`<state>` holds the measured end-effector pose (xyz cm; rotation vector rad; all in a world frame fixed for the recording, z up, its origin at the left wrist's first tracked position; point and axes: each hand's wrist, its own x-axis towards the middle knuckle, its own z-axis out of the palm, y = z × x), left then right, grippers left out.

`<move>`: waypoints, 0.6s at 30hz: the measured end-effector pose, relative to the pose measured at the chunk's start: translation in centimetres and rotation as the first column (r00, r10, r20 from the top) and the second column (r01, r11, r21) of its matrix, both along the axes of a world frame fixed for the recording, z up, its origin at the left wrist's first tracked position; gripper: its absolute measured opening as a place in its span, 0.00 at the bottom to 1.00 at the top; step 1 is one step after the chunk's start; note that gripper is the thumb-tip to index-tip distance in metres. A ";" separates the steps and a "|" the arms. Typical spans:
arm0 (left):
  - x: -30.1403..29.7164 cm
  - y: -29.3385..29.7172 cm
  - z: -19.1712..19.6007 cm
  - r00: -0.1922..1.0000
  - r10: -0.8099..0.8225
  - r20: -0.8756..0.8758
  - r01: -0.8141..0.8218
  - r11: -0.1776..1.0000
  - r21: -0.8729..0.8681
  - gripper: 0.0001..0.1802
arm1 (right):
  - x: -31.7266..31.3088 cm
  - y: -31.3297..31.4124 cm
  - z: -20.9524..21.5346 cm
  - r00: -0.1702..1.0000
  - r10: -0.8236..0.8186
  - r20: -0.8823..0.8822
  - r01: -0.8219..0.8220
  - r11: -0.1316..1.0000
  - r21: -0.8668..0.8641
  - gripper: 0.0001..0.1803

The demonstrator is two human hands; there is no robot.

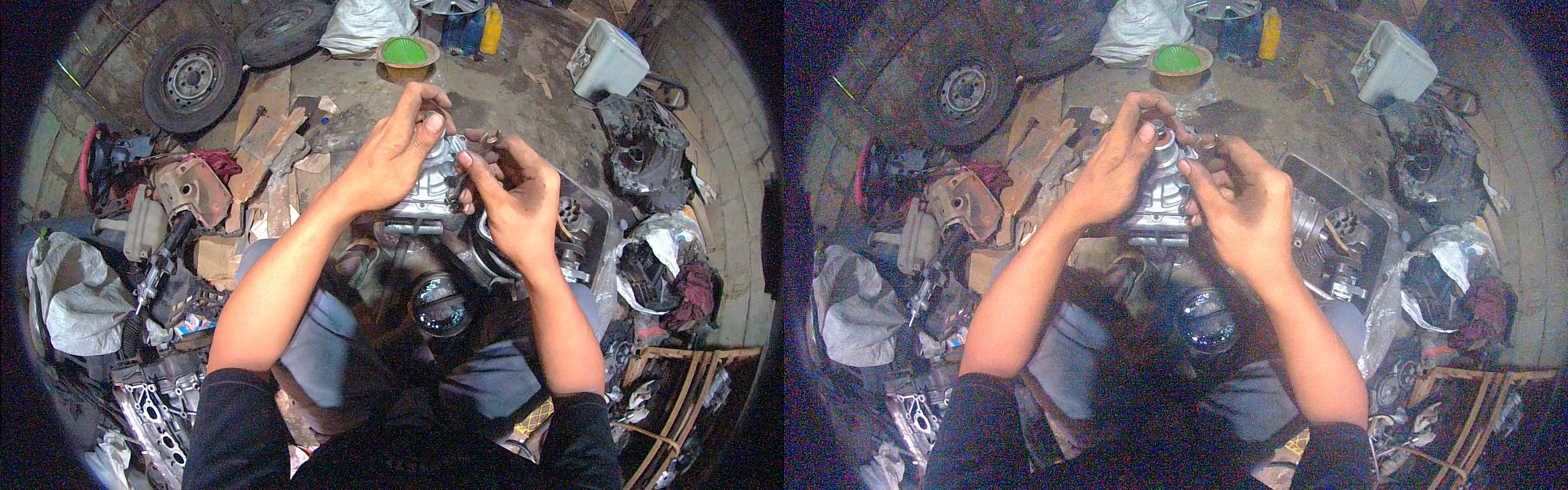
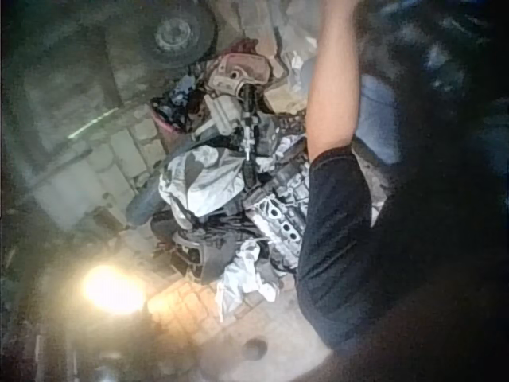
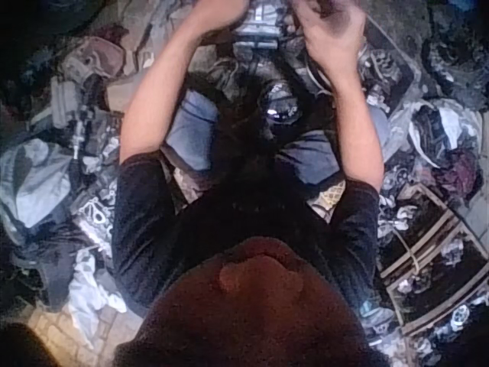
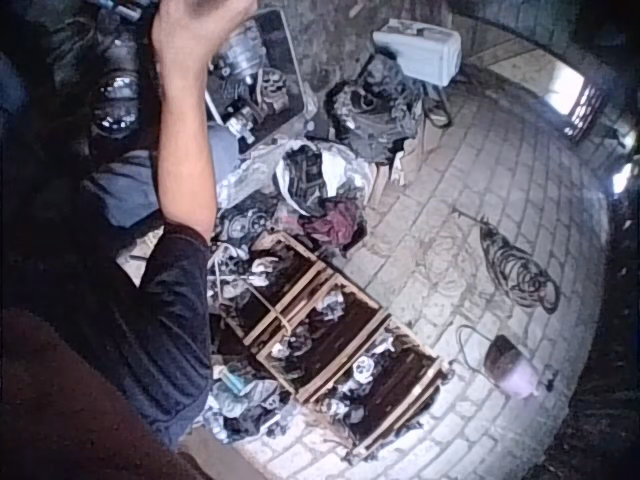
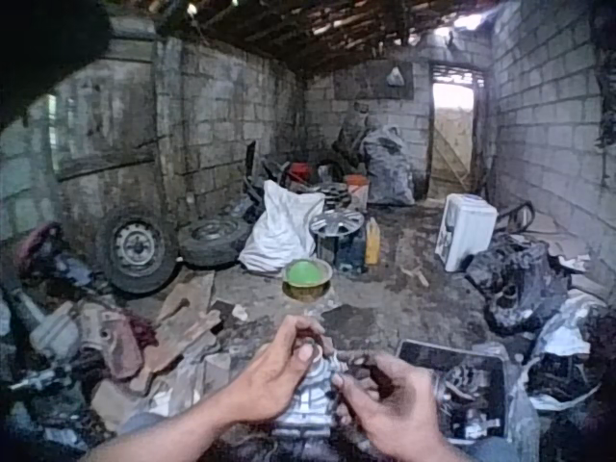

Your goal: The person uses a wrench to tighten bolts on a metallic engine component while sitting on the floor. The person holds the part steady with one hand and turns the wrench with the other.

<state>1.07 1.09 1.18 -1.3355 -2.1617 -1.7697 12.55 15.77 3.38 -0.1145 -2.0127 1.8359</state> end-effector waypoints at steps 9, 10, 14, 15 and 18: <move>0.3 -0.2 0.5 0.999 0.039 -0.034 -0.040 0.999 -0.034 0.20 | 0.4 1.7 0.3 0.992 0.106 -0.072 -0.066 0.906 0.419 0.17; 0.4 -0.2 0.5 0.999 0.044 -0.020 -0.045 0.998 -0.040 0.20 | 0.5 1.9 0.4 0.989 0.132 -0.063 -0.097 0.913 0.396 0.17; 0.4 -0.4 0.6 0.999 0.011 -0.041 -0.014 0.996 -0.092 0.21 | 0.7 2.0 0.5 0.992 0.109 -0.068 -0.091 0.969 0.229 0.16; 0.4 -0.5 0.6 0.998 -0.013 -0.064 0.006 0.994 -0.112 0.22 | 0.7 2.0 0.5 0.995 0.070 -0.076 -0.056 0.984 0.168 0.16; 0.3 -0.7 0.6 0.997 -0.023 -0.077 0.013 0.992 -0.124 0.23 | 1.0 2.5 0.7 0.995 0.076 -0.068 -0.081 0.993 -0.083 0.11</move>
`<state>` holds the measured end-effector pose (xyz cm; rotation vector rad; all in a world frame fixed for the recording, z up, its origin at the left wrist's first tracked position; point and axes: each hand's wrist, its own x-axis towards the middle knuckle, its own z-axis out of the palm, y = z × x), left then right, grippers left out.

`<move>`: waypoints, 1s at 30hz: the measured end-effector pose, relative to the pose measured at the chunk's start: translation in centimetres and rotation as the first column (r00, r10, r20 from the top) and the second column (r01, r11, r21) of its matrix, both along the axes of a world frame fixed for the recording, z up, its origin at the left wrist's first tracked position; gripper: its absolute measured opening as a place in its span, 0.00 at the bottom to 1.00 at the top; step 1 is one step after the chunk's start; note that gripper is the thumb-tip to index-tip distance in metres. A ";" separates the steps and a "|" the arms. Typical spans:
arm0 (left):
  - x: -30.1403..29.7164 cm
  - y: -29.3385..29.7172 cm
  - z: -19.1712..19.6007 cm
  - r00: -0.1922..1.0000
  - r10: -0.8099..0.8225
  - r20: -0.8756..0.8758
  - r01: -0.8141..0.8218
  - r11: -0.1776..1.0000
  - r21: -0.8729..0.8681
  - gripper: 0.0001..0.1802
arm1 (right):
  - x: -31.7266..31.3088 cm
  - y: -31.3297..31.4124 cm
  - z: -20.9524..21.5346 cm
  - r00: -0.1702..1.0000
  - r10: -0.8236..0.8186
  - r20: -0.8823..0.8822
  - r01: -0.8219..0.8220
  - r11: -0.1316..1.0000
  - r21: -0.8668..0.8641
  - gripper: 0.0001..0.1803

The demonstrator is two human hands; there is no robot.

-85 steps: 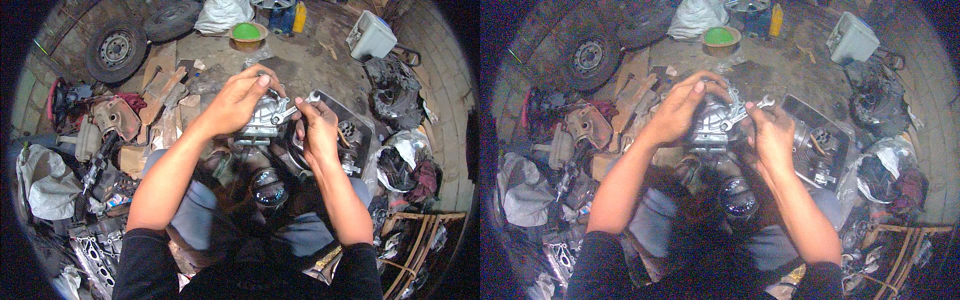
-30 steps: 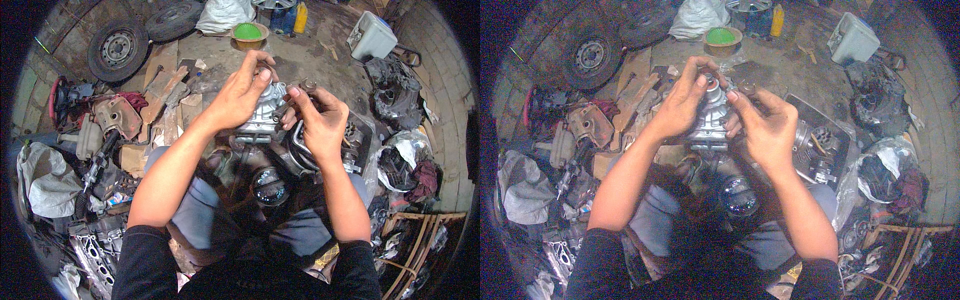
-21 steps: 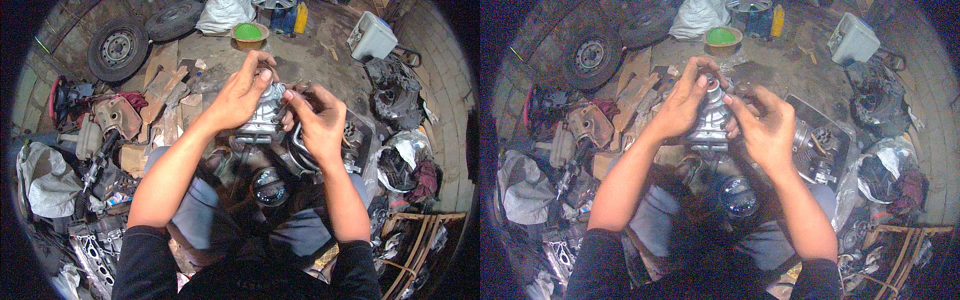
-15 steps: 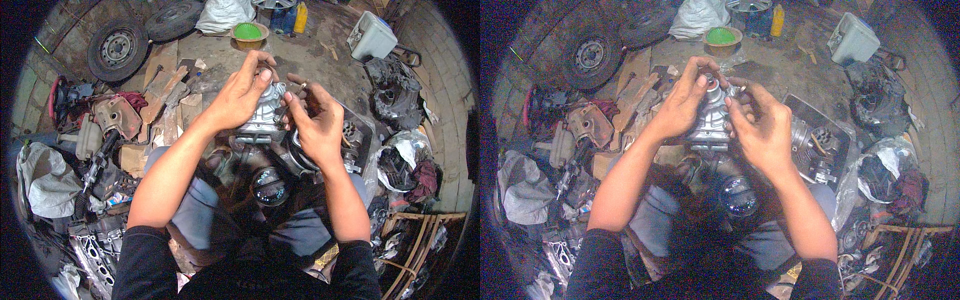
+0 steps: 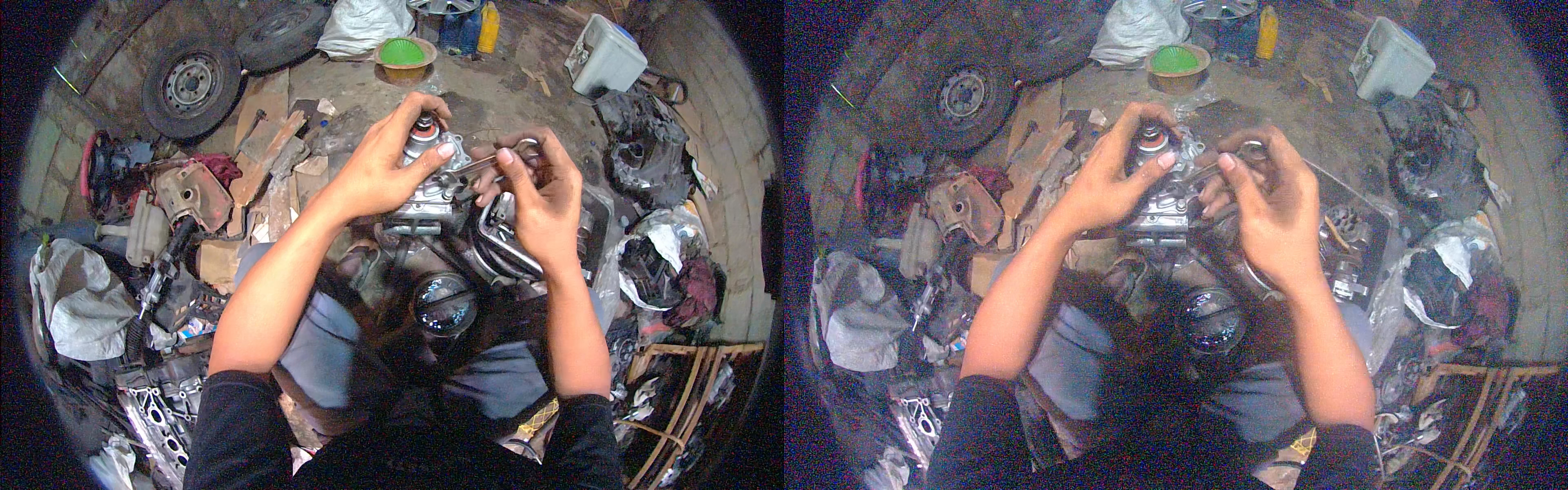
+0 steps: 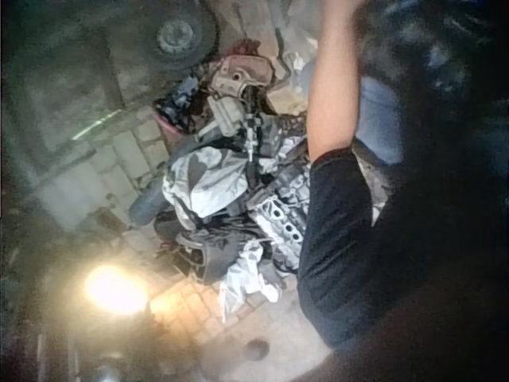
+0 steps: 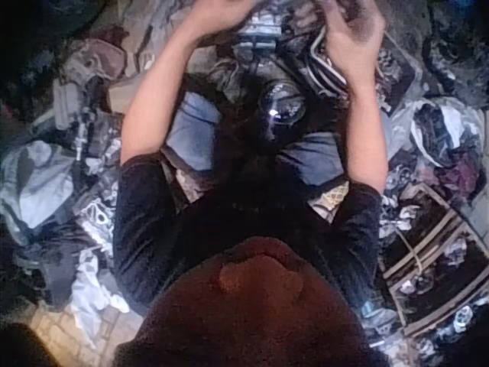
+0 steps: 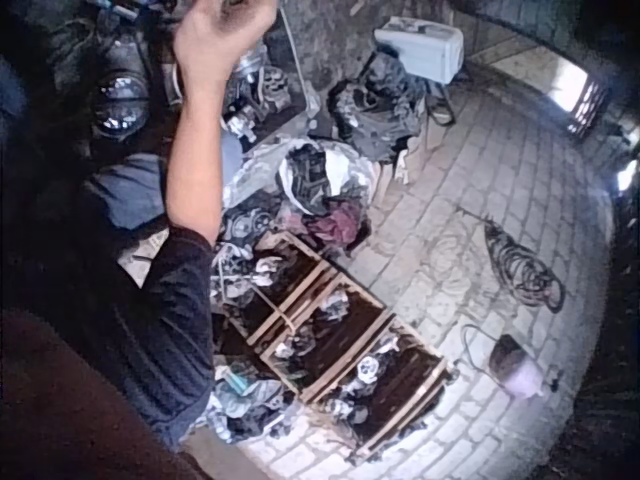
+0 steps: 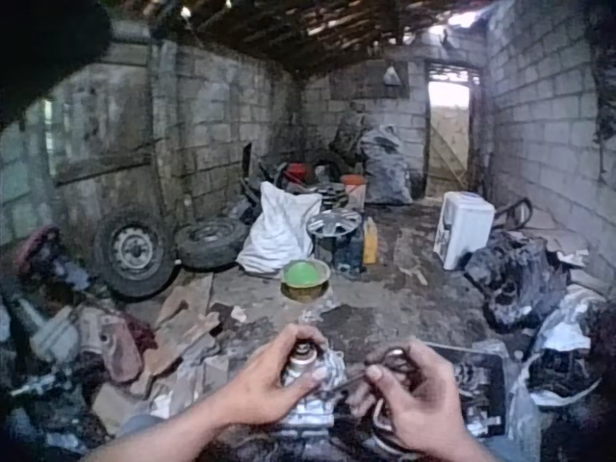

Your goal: The person uses a wrench to tighten bolts on a metallic engine component while sitting on the floor. The person holds the part steady with one hand and turns the wrench with the other.

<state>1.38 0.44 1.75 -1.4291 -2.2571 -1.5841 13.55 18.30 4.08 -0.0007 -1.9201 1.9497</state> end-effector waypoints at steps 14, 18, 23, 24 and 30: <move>0.1 0.1 0.3 0.999 0.045 -0.005 -0.046 0.998 -0.040 0.19 | 0.5 4.0 -2.8 0.957 -0.258 0.134 0.096 0.715 0.693 0.15; 0.0 0.1 0.2 0.998 0.037 -0.045 -0.037 0.999 -0.004 0.18 | 1.5 3.9 -1.6 0.923 -0.125 0.364 0.098 0.991 0.092 0.14; 0.0 -0.2 0.1 0.998 0.045 -0.040 -0.045 0.999 -0.012 0.17 | 5.3 2.3 -3.5 0.890 0.118 0.441 0.129 0.862 -0.490 0.17; 0.2 0.0 0.1 0.999 0.042 -0.030 -0.043 0.999 -0.006 0.17 | 6.1 0.5 -3.4 0.875 0.189 0.446 0.104 0.826 -0.554 0.20; 0.1 0.4 0.3 0.998 0.053 -0.040 -0.054 0.998 -0.021 0.17 | 7.6 -4.6 -7.5 0.838 0.341 0.426 -0.182 0.911 -0.371 0.15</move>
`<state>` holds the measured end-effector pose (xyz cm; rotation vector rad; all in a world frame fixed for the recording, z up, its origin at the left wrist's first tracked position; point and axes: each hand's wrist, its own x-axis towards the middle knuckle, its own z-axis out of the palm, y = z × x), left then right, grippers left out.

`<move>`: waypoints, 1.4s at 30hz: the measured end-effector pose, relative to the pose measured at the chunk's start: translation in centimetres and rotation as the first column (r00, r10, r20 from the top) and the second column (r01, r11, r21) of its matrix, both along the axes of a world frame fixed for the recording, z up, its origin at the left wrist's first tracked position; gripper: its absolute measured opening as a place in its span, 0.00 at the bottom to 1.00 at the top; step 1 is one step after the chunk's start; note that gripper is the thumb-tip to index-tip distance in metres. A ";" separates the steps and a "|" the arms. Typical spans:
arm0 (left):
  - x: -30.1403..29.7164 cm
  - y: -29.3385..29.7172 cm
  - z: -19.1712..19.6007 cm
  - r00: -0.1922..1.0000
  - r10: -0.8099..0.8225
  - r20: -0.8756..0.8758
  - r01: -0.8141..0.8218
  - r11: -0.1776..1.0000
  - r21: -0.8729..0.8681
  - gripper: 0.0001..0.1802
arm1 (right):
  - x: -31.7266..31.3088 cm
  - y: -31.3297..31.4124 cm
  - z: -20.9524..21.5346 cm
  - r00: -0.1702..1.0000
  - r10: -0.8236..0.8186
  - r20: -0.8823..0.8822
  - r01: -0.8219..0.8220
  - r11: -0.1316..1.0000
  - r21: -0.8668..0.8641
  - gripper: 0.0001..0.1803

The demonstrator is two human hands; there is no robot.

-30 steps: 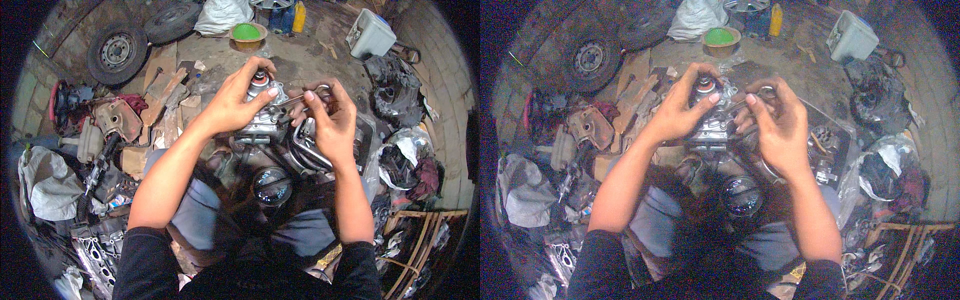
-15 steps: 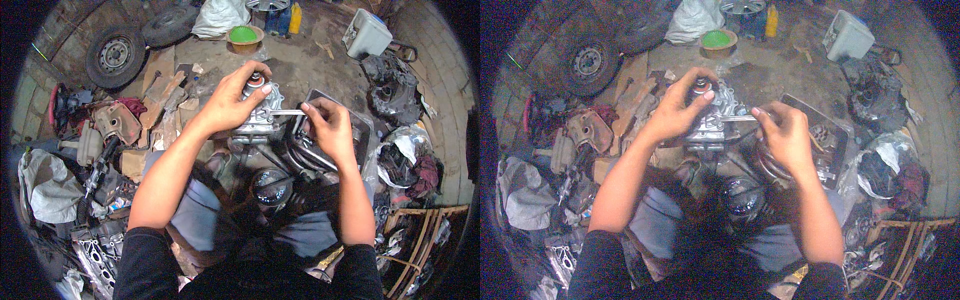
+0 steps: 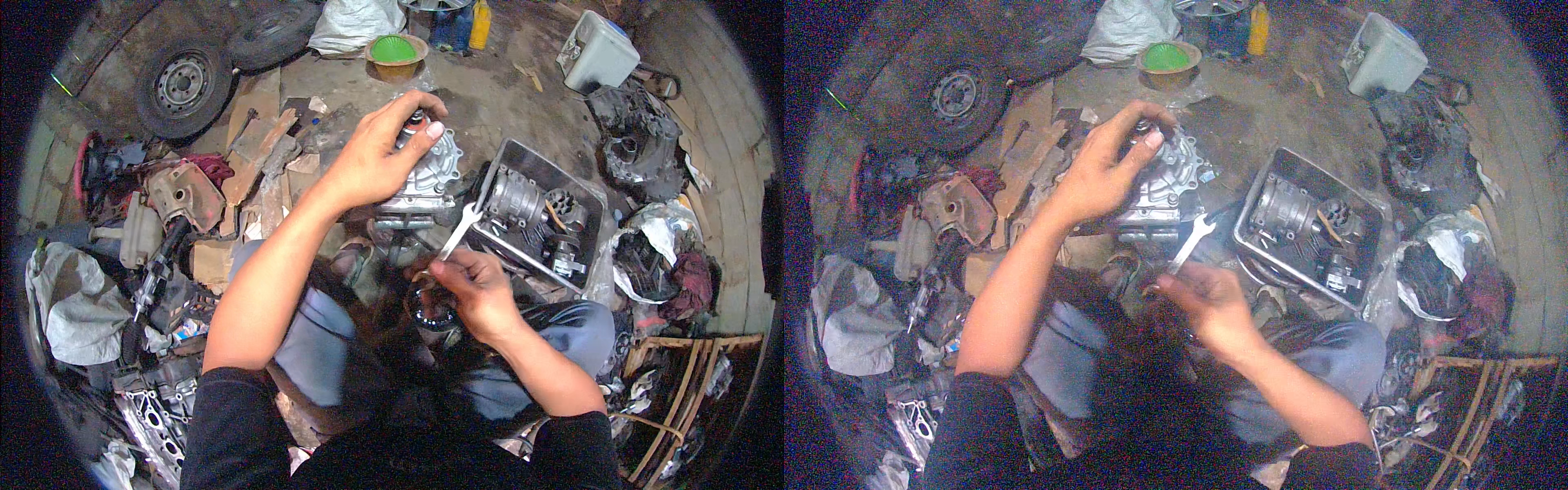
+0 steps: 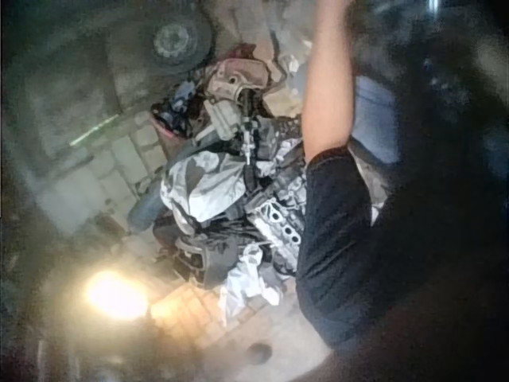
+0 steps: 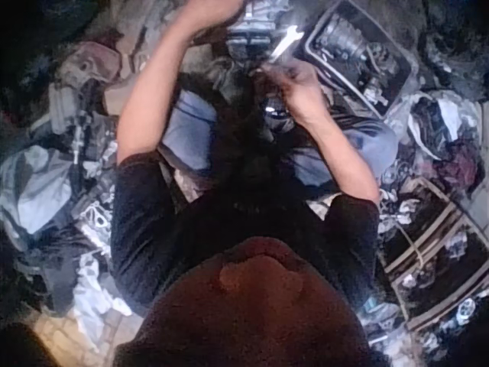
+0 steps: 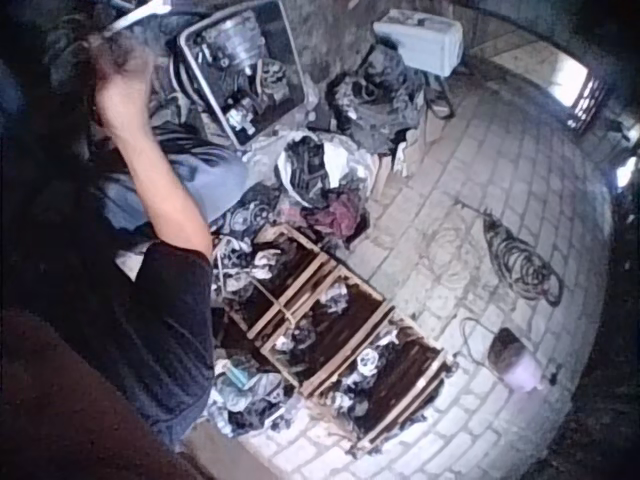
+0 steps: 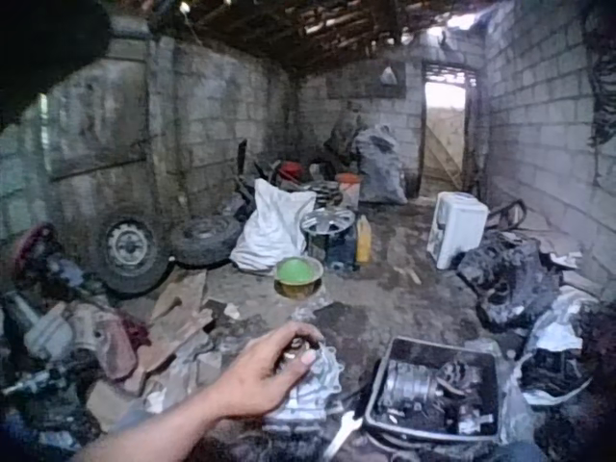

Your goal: The person uses a wrench to tighten bolts on a metallic engine component while sitting on the floor. The person holds the part steady with one hand and turns the wrench with the other.

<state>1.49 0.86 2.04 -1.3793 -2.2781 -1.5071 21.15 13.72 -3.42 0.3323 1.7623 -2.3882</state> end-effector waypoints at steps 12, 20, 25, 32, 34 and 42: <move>-0.6 0.3 -0.2 1.000 -0.009 -0.016 0.009 1.000 0.009 0.18 | -3.8 -2.4 0.8 0.997 0.053 -0.051 -0.064 0.972 -0.226 0.16; -0.4 0.1 -0.3 1.000 -0.015 0.021 0.014 1.000 0.009 0.21 | -4.5 -3.1 1.9 1.000 0.010 -0.013 -0.015 0.910 -0.414 0.16; -0.3 0.2 -0.2 0.999 -0.024 0.033 0.024 1.000 0.013 0.22 | -4.4 -3.6 1.7 0.998 -0.040 0.040 0.054 0.896 -0.440 0.16; -0.5 -0.1 -0.3 0.999 -0.029 0.020 0.029 1.000 0.011 0.23 | -2.2 -2.2 1.9 0.973 -0.128 0.192 0.178 0.946 -0.270 0.15; -0.5 0.0 -0.3 1.000 -0.027 0.013 0.027 1.000 0.015 0.23 | -1.6 -0.9 1.7 0.958 -0.173 0.229 0.220 0.955 -0.197 0.16; -0.3 0.4 -0.3 0.999 -0.003 0.035 0.002 1.000 0.001 0.22 | -1.8 4.1 1.0 0.937 -0.335 0.099 0.346 0.930 -0.123 0.17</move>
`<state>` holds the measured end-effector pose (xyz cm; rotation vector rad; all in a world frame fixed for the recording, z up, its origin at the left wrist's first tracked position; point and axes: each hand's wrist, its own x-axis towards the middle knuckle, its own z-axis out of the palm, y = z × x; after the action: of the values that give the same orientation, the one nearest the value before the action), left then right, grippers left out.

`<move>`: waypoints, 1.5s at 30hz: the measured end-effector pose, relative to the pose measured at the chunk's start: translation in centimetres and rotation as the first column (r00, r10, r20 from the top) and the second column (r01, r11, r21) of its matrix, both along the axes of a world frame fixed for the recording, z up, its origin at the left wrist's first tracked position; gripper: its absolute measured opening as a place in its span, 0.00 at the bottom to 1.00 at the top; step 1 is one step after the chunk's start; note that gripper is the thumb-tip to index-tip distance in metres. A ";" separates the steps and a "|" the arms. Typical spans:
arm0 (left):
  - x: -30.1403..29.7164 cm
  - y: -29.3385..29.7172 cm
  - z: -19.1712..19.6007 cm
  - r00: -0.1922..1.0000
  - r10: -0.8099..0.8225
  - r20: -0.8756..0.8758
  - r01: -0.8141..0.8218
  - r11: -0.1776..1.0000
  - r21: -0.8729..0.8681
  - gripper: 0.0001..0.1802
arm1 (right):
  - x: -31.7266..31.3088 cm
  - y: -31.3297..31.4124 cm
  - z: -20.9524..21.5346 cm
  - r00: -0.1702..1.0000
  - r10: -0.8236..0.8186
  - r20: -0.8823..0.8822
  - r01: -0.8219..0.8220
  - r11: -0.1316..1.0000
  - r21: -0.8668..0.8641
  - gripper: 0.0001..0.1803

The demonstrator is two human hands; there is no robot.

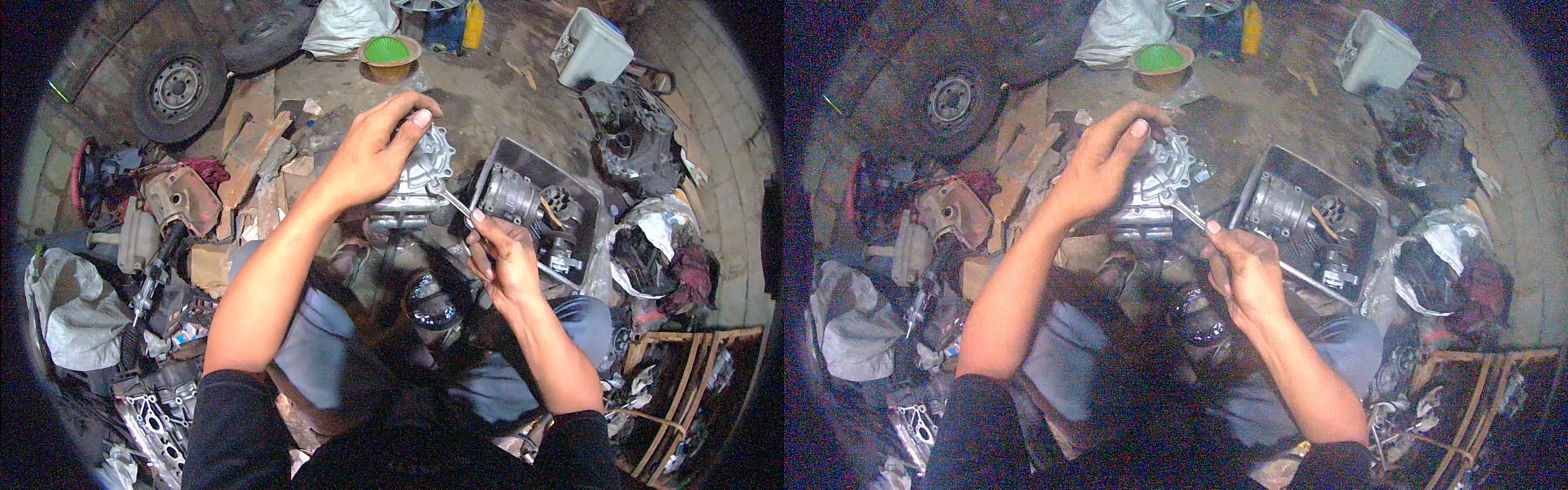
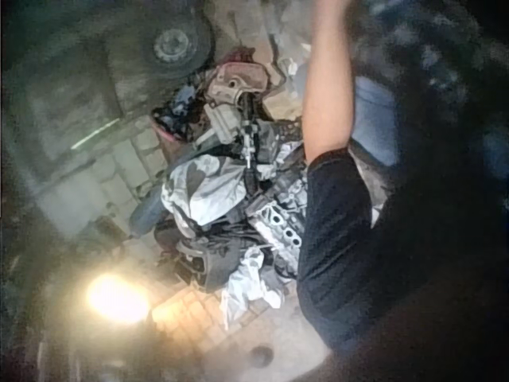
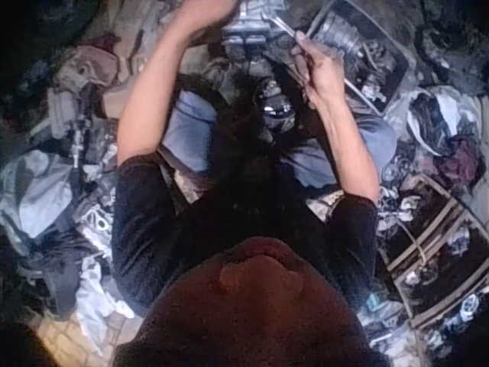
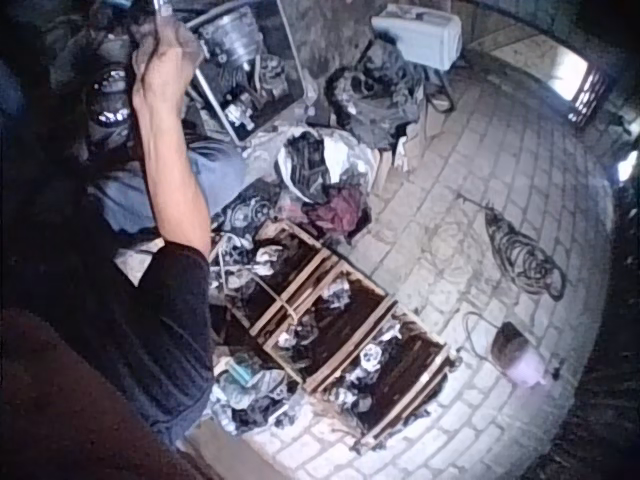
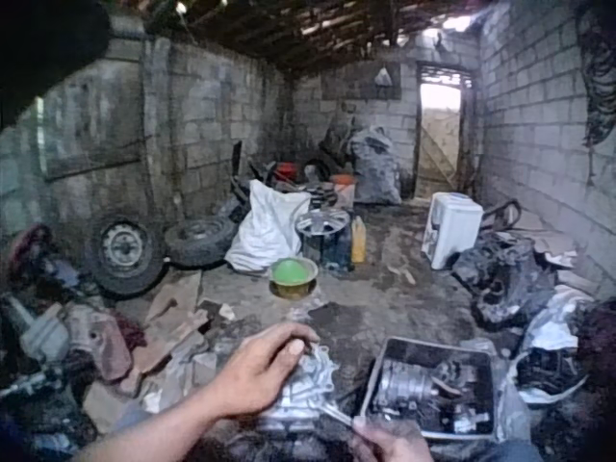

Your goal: The person uses a wrench to tighten bolts on a metallic engine component while sitting on the floor. The person holds the part steady with one hand and turns the wrench with the other.

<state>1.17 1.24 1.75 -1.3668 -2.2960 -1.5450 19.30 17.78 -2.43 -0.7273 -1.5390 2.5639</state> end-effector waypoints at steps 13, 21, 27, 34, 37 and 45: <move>0.0 0.4 -0.1 0.998 -0.008 0.061 0.005 0.999 0.038 0.26 | -8.6 1.4 0.1 0.965 -0.210 -0.159 0.263 0.809 0.526 0.18; 0.2 0.0 0.2 0.998 0.015 0.061 -0.016 1.000 0.015 0.25 | -8.3 3.1 1.0 0.916 -0.371 -0.153 0.371 0.928 -0.030 0.12; 0.2 0.1 0.1 1.000 0.002 0.024 -0.003 0.999 0.039 0.25 | -3.2 3.5 1.6 0.990 -0.125 -0.065 0.089 0.911 -0.404 0.13; 0.1 0.2 -0.1 1.000 0.008 0.016 -0.009 0.999 0.036 0.24 | 1.8 -1.8 0.8 0.940 0.340 -0.013 -0.338 0.931 -0.139 0.15; 0.1 0.5 -0.1 1.000 0.006 0.023 -0.007 0.999 0.047 0.23 | 1.7 -4.3 -1.0 0.900 0.405 -0.159 -0.345 0.887 0.307 0.10; -0.1 0.3 0.0 0.999 0.012 0.053 -0.013 1.000 0.024 0.25 | -1.2 -5.6 -1.1 0.894 0.411 -0.179 -0.336 0.878 0.340 0.10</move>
<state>1.12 1.58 1.78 -1.3192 -2.3032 -1.6191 18.12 12.19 -3.51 -0.0700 -2.0824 2.4393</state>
